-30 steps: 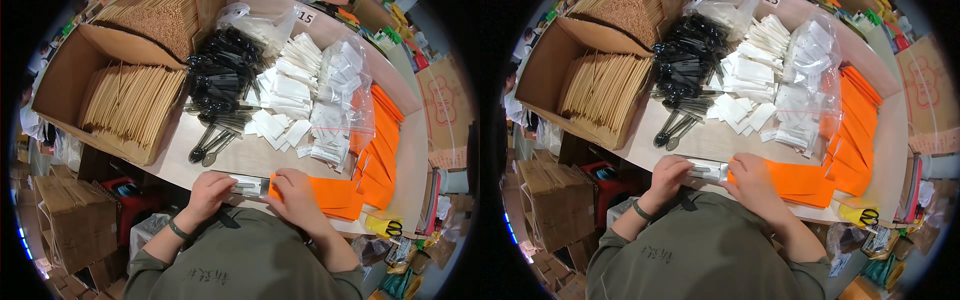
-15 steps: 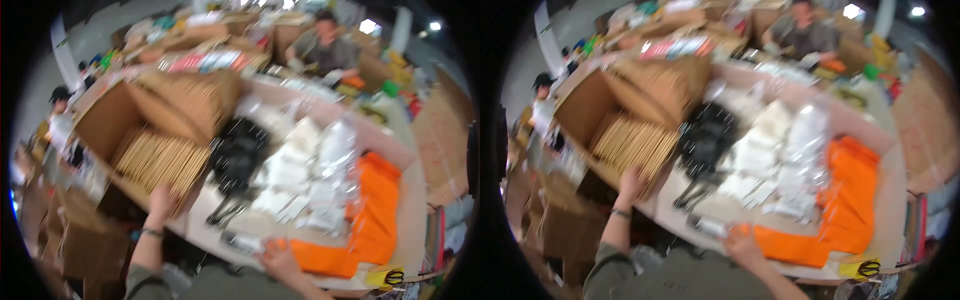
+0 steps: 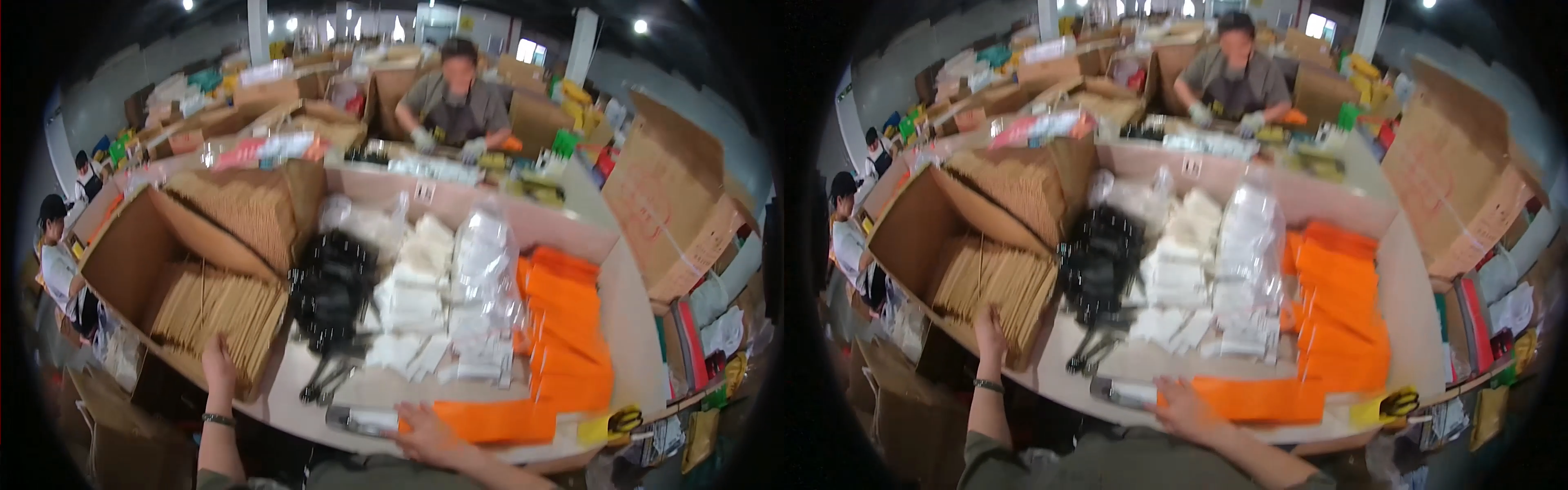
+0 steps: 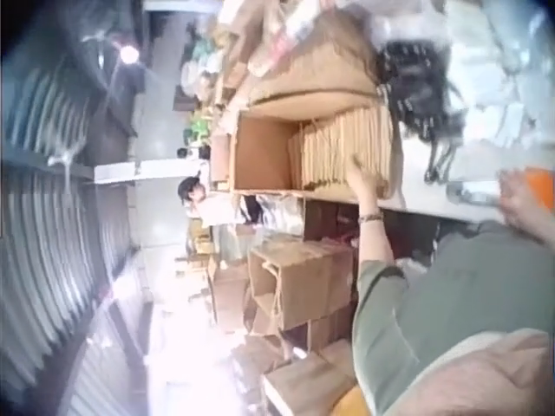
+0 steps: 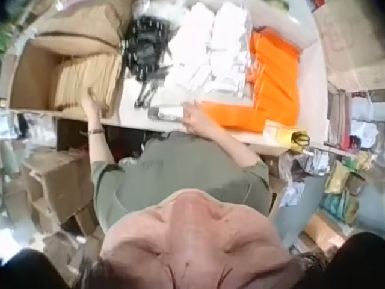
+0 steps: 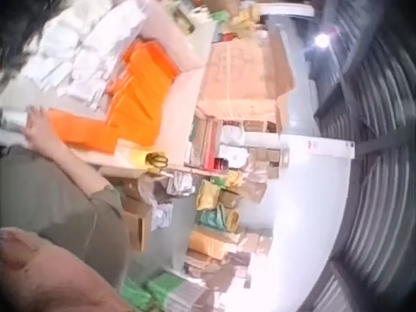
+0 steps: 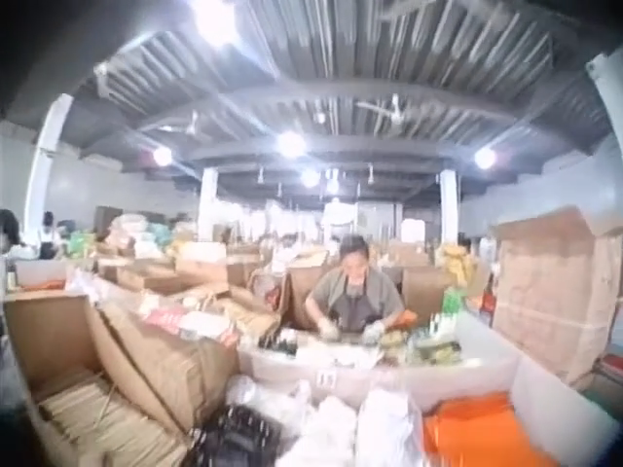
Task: Packaging wooden sticks into orange paper sleeves using a metal guide tray.
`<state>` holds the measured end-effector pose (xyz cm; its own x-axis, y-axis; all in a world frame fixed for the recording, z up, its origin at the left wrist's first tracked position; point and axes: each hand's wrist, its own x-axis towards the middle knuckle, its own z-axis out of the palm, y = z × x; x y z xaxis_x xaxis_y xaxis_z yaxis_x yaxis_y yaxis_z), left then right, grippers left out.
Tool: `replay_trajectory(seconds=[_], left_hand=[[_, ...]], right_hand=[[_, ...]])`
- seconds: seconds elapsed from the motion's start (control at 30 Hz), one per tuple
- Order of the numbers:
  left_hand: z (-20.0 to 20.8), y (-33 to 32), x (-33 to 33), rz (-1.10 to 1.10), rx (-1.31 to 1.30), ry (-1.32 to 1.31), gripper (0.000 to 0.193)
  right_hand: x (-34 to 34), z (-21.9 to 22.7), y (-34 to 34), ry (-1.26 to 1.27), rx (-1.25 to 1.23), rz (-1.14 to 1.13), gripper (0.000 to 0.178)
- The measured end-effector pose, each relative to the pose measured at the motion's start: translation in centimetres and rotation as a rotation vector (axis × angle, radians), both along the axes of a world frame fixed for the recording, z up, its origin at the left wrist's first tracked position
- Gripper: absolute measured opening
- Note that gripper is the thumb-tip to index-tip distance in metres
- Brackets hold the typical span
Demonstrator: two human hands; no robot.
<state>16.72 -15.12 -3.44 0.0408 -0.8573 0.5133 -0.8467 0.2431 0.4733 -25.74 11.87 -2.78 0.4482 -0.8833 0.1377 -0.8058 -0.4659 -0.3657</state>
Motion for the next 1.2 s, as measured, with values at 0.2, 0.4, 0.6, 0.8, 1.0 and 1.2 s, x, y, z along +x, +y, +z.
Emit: replay_trajectory(seconds=[0.2, 0.4, 0.6, 0.8, 1.0, 1.2], left_hand=[[3.8, 10.9, -8.3, -0.436, 0.599, 0.766, 0.014], [4.1, 11.4, -8.3, -0.635, 0.816, 0.169, 0.016], [4.3, 15.4, -16.5, -0.597, 0.755, 0.212, 0.023], [2.5, 15.5, -20.2, -0.438, 0.467, 0.073, 0.037], [3.5, 17.8, -23.9, -0.983, 1.2, 0.898, 0.055], [7.8, 16.1, -21.5, -0.901, 0.139, -0.431, 0.073]], right_hand=[[-0.7, 5.0, -1.0, -0.027, 0.019, -0.041, 0.038], [-0.3, 4.2, -0.6, -0.058, 0.027, -0.065, 0.032], [1.2, 3.9, -0.6, -0.124, -0.054, -0.057, 0.041], [1.1, 4.6, -1.0, -0.125, -0.011, -0.237, 0.047], [0.9, 3.9, -1.4, -0.139, -0.047, -0.219, 0.047], [0.3, 6.6, -1.2, -0.097, -0.102, -0.144, 0.039]])
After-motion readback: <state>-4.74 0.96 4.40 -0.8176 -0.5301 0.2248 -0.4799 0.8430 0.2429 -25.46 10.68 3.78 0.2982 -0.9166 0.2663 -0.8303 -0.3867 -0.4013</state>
